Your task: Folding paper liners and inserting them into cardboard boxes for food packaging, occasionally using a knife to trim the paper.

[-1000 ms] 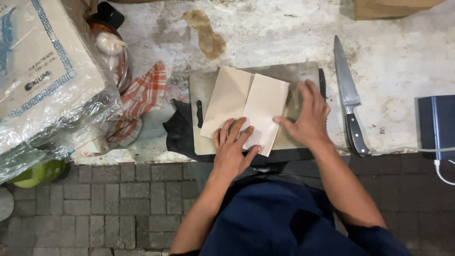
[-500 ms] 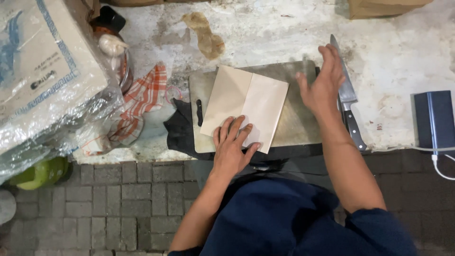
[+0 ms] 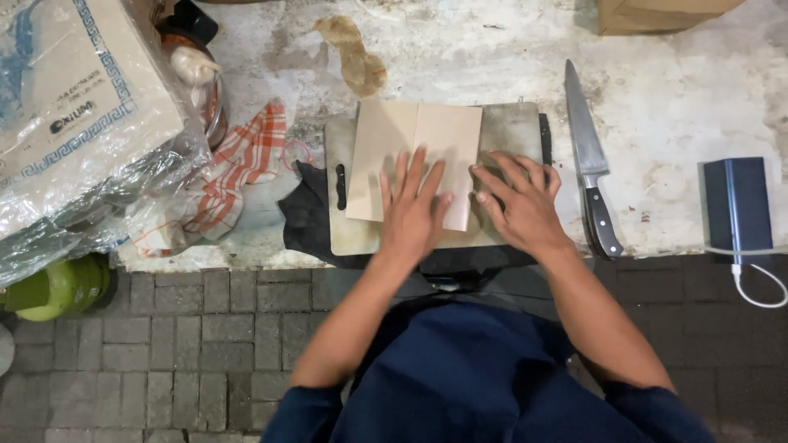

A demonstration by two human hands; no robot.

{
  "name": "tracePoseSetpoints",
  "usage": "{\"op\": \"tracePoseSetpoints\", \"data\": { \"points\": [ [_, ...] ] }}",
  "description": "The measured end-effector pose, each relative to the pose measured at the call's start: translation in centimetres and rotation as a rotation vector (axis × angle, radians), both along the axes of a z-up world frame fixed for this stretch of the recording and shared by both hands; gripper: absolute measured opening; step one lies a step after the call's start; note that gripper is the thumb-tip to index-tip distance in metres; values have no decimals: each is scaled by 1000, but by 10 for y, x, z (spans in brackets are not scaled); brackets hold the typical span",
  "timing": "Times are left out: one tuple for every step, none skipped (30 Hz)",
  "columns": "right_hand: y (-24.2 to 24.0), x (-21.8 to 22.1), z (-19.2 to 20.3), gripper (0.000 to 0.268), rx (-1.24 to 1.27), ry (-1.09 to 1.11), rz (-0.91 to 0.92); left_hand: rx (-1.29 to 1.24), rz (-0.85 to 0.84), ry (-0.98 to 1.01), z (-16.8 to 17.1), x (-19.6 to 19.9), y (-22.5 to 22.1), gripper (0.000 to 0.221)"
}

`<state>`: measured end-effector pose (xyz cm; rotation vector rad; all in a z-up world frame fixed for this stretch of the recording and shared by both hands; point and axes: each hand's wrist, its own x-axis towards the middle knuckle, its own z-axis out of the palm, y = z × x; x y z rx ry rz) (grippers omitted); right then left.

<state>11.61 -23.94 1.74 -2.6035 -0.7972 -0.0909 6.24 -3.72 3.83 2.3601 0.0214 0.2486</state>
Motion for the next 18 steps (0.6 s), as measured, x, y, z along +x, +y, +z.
{"op": "tracePoseSetpoints", "data": {
  "points": [
    [-1, 1, 1, 39, -29, -17, 13, 91, -85, -36, 4, 15, 4, 47],
    [0, 3, 2, 41, -56, -34, 32, 184, -163, -72, 7, 29, 10, 41],
    [0, 0, 0, 41, -57, -33, 36, 184, -159, -71, -4, 43, 12, 41],
    [0, 1, -1, 39, -56, -64, 40, 257, -269, -9, -14, 59, 16, 42],
    [0, 2, -2, 37, -55, -95, 45, 330, -377, 54, -24, 76, 20, 43],
    [0, 3, -1, 37, -55, -95, 49, 330, -373, 54, -25, 79, 21, 43],
    [0, 5, -1, 37, -62, -129, 58, 347, -403, 88, -27, 82, 22, 42],
    [-2, 2, -3, 37, -71, -150, 60, 359, -442, 132, -32, 82, 20, 41],
    [-3, 2, -5, 37, -73, -139, 58, 355, -447, 142, -33, 82, 22, 41],
    [-3, 4, -6, 38, -67, -142, 71, 374, -454, 161, -34, 83, 24, 42],
    [-4, 5, -7, 39, -61, -144, 84, 394, -461, 179, -34, 84, 25, 42],
    [-6, 6, -7, 39, -63, -137, 82, 390, -465, 185, -32, 84, 25, 42],
    [-7, 7, -7, 36, -50, -180, 127, 413, -464, 177, -29, 84, 25, 42],
    [-8, 7, -7, 34, -36, -223, 176, 435, -459, 171, -26, 82, 25, 42],
    [-9, 0, -8, 34, -38, -216, 178, 430, -459, 177, -27, 80, 24, 42],
    [-9, -5, -8, 34, -39, -275, 221, 434, -462, 188, -26, 81, 25, 43],
    [-10, -10, -8, 33, -40, -335, 264, 437, -465, 199, -25, 80, 25, 44],
    [-11, -18, -7, 33, -36, -331, 265, 439, -464, 205, -24, 80, 25, 44]
  ]
}}
